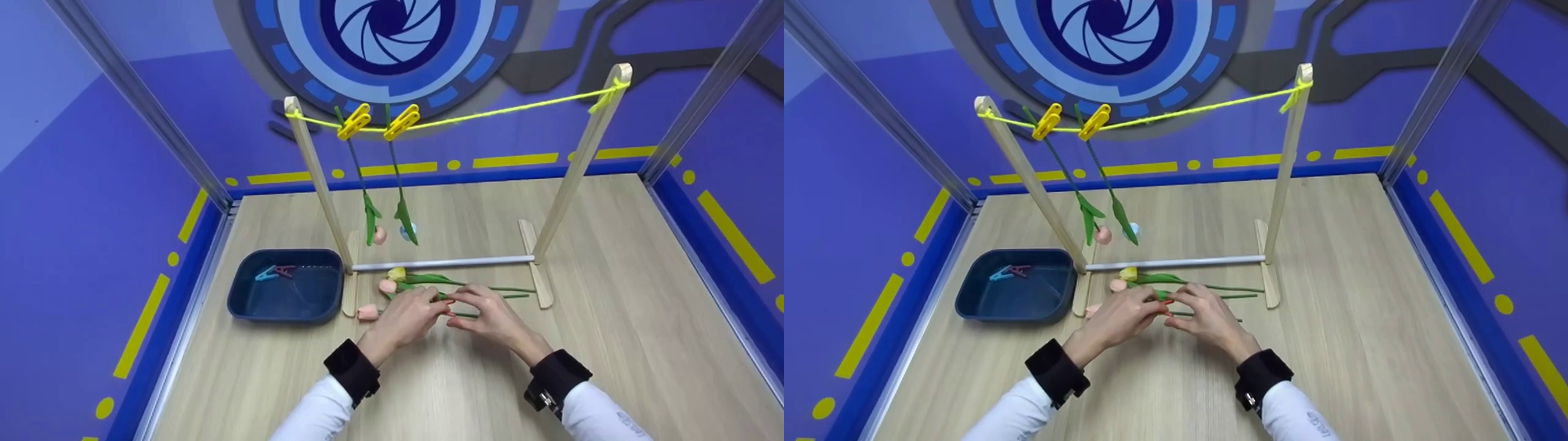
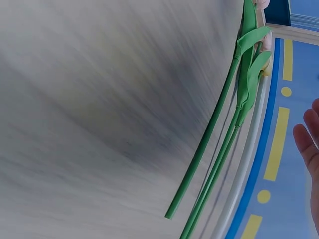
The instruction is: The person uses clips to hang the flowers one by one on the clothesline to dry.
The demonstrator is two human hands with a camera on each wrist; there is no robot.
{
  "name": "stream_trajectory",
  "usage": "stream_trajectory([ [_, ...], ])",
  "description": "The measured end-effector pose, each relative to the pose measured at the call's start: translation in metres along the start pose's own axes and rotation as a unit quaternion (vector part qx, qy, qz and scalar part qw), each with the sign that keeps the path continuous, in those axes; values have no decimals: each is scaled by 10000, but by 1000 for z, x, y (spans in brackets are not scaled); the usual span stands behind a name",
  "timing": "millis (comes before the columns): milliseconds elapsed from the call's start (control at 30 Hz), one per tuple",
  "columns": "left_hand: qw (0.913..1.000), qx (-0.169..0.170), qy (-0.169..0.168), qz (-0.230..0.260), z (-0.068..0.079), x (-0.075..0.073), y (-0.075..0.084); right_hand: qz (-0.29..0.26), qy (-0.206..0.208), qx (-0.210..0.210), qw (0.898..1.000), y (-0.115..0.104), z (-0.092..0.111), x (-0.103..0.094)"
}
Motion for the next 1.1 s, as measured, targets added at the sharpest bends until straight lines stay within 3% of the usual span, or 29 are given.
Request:
stream_trajectory([
  [367, 9999, 99, 5, 111, 1, 4, 4, -389, 325, -226, 9985, -1, 6, 0],
  [533, 9997, 89, 105, 208, 3, 5, 3, -409, 301, -261, 9984, -2, 7, 0],
  [767, 9986, 125, 432, 287, 8, -6, 3, -558, 89, 26, 9984, 4, 8, 3],
  [1100, 9977, -389, 476, 290, 22, -19, -21, -599, 122, 63, 9981, 7, 10, 2],
])
Point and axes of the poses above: each hand's wrist, its own z-axis away from the middle knuckle, its own x-axis out of the palm, y = z × x, the point moved 10 cm from there along -z, towards the middle knuckle, and after that the axes turned 8 degrees about z, right-handed, at the moved point
